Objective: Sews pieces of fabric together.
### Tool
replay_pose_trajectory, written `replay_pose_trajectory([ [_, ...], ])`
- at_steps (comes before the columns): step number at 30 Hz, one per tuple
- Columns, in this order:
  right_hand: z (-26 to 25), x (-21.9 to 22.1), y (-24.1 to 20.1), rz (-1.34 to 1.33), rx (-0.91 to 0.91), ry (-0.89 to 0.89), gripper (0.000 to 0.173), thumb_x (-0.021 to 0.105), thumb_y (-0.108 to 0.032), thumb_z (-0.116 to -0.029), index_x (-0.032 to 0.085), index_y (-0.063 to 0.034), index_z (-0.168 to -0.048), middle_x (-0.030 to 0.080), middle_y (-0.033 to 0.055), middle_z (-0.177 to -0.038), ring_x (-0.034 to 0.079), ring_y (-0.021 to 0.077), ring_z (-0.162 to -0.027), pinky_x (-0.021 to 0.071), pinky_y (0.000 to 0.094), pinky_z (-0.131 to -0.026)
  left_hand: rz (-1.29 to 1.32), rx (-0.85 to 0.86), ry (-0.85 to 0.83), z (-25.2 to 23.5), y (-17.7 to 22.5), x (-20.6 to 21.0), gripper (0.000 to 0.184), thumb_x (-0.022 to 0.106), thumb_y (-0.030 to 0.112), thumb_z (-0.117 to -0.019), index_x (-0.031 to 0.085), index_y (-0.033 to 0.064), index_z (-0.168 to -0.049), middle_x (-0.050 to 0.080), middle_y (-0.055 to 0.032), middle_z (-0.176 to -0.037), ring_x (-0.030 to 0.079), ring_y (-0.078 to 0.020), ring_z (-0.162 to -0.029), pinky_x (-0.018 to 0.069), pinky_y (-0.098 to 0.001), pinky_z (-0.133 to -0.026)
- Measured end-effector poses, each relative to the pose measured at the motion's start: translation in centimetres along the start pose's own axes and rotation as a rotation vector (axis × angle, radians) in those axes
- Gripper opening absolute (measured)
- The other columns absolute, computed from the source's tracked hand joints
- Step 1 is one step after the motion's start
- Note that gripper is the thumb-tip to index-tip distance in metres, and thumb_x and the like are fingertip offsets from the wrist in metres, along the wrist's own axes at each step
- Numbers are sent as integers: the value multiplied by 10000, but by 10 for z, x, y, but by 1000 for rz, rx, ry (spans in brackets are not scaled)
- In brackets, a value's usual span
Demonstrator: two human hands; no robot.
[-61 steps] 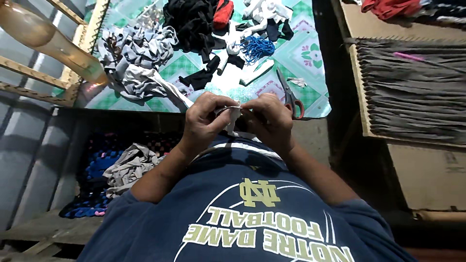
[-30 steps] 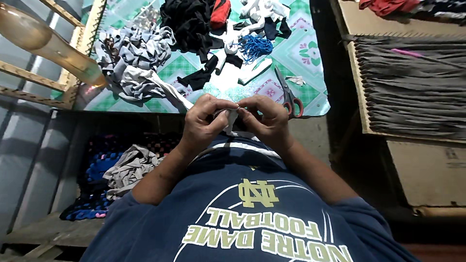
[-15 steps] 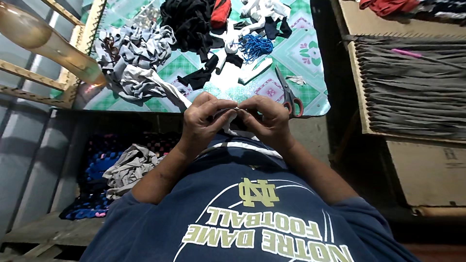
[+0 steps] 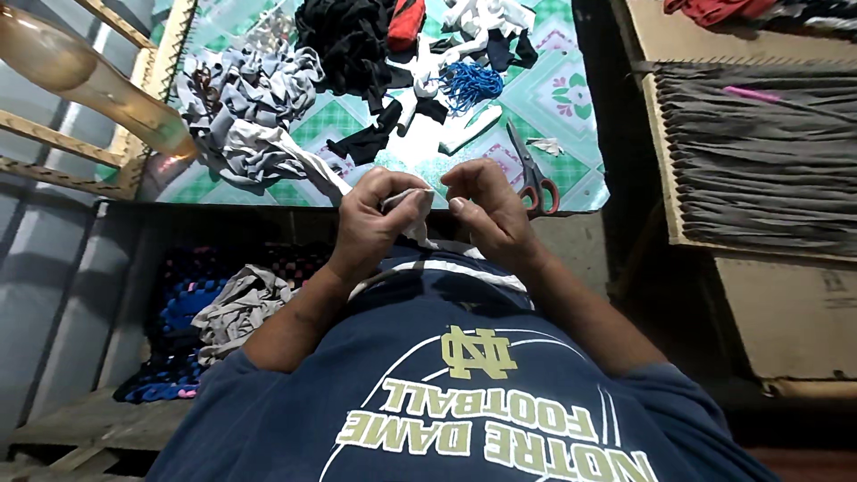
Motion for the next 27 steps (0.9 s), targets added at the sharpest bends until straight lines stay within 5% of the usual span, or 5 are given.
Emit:
replay_pose_trajectory([
  [4, 0, -2, -5, 217, -58, 35, 181, 482, -20, -991, 589, 89, -1089, 622, 127, -934, 597, 99, -833, 517, 223, -792, 361, -306, 25, 2, -19, 3, 104, 627, 20, -956, 696, 75, -1011, 718, 41, -855, 670, -33, -738, 579, -218, -678],
  [8, -3, -6, -8, 289, -113, 95, 120, 597, -50, -997, 695, 15, -1021, 672, 142, -1035, 624, 214, -1067, 494, 373, -970, 483, -422, 30, 4, -24, 6, 115, 616, 20, -960, 705, 87, -990, 711, 26, -818, 638, -23, -664, 538, -184, -596],
  [12, -3, -9, -10, 322, -126, 168, 110, 630, -63, -985, 726, -11, -998, 621, 113, -979, 577, 178, -1006, 469, 309, -921, 549, -436, 7, 5, -25, 9, 125, 619, 20, -959, 719, 89, -989, 714, 16, -829, 626, -17, -653, 524, -172, -587],
  [27, -3, -9, -10, 335, -135, 180, 111, 636, -48, -977, 737, -3, -989, 621, 111, -933, 584, 171, -945, 481, 303, -867, 578, -426, 7, 6, -24, 9, 116, 632, 5, -955, 721, 74, -985, 713, 9, -816, 619, -16, -637, 516, -163, -579],
])
Point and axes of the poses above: each hand's wrist, its own z-axis away from the middle knuckle, its own x-axis out of the palm, y = z × x, the point moved 7 cm from there along -z, towards the middle knuckle
